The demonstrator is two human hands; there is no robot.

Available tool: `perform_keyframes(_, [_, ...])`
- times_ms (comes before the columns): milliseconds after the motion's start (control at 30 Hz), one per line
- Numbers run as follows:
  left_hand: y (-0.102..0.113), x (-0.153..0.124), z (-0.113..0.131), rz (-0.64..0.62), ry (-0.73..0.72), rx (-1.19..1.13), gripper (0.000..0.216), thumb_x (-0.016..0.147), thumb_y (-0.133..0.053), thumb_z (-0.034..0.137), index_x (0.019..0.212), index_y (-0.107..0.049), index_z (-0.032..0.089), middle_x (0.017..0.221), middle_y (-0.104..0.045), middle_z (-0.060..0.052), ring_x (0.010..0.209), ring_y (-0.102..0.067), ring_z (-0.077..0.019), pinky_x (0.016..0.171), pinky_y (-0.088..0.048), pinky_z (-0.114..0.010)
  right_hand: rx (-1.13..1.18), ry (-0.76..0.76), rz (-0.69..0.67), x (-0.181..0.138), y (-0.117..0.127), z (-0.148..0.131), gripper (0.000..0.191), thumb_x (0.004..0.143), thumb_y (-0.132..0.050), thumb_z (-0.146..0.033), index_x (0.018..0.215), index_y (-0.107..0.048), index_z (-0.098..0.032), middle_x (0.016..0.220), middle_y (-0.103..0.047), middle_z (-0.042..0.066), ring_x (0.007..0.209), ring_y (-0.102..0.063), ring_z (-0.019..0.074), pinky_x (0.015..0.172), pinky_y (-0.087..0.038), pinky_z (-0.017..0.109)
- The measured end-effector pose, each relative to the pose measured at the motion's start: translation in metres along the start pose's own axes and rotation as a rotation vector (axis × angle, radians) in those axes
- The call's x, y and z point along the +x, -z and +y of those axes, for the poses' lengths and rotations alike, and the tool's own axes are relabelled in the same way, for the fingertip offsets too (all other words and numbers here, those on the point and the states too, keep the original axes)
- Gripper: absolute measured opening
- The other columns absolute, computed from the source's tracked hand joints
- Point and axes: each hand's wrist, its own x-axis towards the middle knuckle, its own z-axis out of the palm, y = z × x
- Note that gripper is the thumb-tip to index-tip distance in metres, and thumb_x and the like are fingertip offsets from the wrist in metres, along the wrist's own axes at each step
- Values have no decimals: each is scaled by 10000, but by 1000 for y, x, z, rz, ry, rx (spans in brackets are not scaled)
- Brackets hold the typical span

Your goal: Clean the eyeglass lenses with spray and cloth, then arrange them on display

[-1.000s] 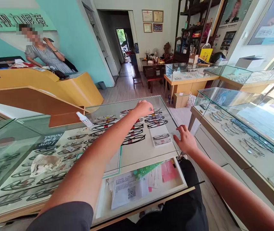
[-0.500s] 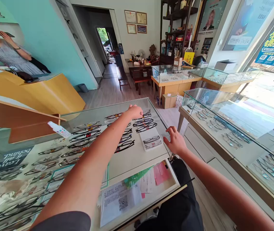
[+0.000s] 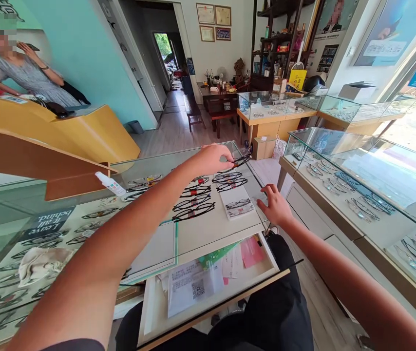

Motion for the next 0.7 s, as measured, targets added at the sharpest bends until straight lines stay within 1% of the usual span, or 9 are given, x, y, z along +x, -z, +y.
perform_keyframes(67, [4, -38, 36, -70, -71, -247, 256, 947, -726, 463, 1020, -813, 234, 1252, -783, -36, 1157, -707, -260, 1076, -501, -412, -7, 13, 14, 0, -1, 1, 339, 1028, -562, -415, 1306, -593, -224, 1429, -624, 143, 1002, -720, 282, 779, -522, 401])
perform_keyframes(133, [-8, -78, 71, -175, -112, -444, 206, 935, -764, 430, 985, -812, 236, 1206, -792, -38, 1132, -723, -242, 1058, -515, -379, -14, 27, 19, 0, -2, 2, 328, 1025, -560, -408, 1290, -599, -219, 1409, -633, 151, 1002, -719, 283, 775, -520, 398])
perform_keyframes(233, [-54, -133, 108, -319, -99, -661, 126, 942, -772, 349, 953, -813, 231, 1158, -805, -59, 1123, -730, -237, 1054, -519, -366, -23, 18, 22, 0, -3, 3, 337, 1022, -559, -414, 1293, -600, -218, 1403, -631, 144, 903, -711, 257, 751, -514, 397])
perform_keyframes(333, [-115, -170, 115, -370, 8, -752, 153, 937, -785, 379, 951, -797, 227, 1167, -805, -64, 1124, -726, -240, 1021, -519, -358, -19, 9, 18, 0, -2, 2, 357, 1024, -553, -435, 1309, -595, -225, 1422, -617, 136, 885, -713, 249, 732, -510, 391])
perform_keyframes(433, [-174, -186, 96, -356, 105, -741, 133, 923, -784, 361, 937, -771, 229, 1147, -803, -57, 1103, -730, -242, 1001, -519, -364, -19, 10, 1, 0, -1, 2, 363, 1025, -544, -434, 1315, -590, -221, 1424, -610, 140, 914, -719, 260, 738, -514, 395])
perform_keyframes(533, [-219, -181, 58, -276, 116, -621, 72, 932, -765, 324, 951, -764, 254, 1141, -804, -46, 1162, -720, -249, 1058, -515, -382, -30, 16, -4, 0, 1, 2, 364, 1022, -542, -427, 1314, -589, -215, 1420, -611, 146, 928, -711, 274, 763, -527, 412])
perform_keyframes(600, [-237, -167, 25, -199, 167, -407, 48, 946, -743, 317, 952, -766, 276, 1113, -804, -43, 1153, -721, -253, 1052, -530, -394, -28, 22, -1, 0, 1, 1, 360, 1020, -543, -422, 1311, -590, -214, 1416, -614, 152, 931, -707, 280, 766, -533, 417])
perform_keyframes(667, [-245, -148, -11, -116, 269, -230, 59, 936, -711, 261, 956, -765, 272, 1124, -798, -67, 1148, -723, -280, 1034, -547, -431, -20, 26, -3, 0, 2, 1, 359, 1025, -541, -423, 1314, -588, -215, 1415, -616, 156, 936, -707, 282, 761, -537, 417])
perform_keyframes(700, [-245, -139, -28, -81, 299, -193, 118, 968, -649, 244, 988, -764, 259, 1171, -785, -99, 1196, -703, -303, 1073, -532, -470, -17, 27, -4, 0, 2, 0, 359, 1027, -540, -427, 1315, -587, -217, 1414, -618, 157, 943, -709, 284, 756, -539, 415])
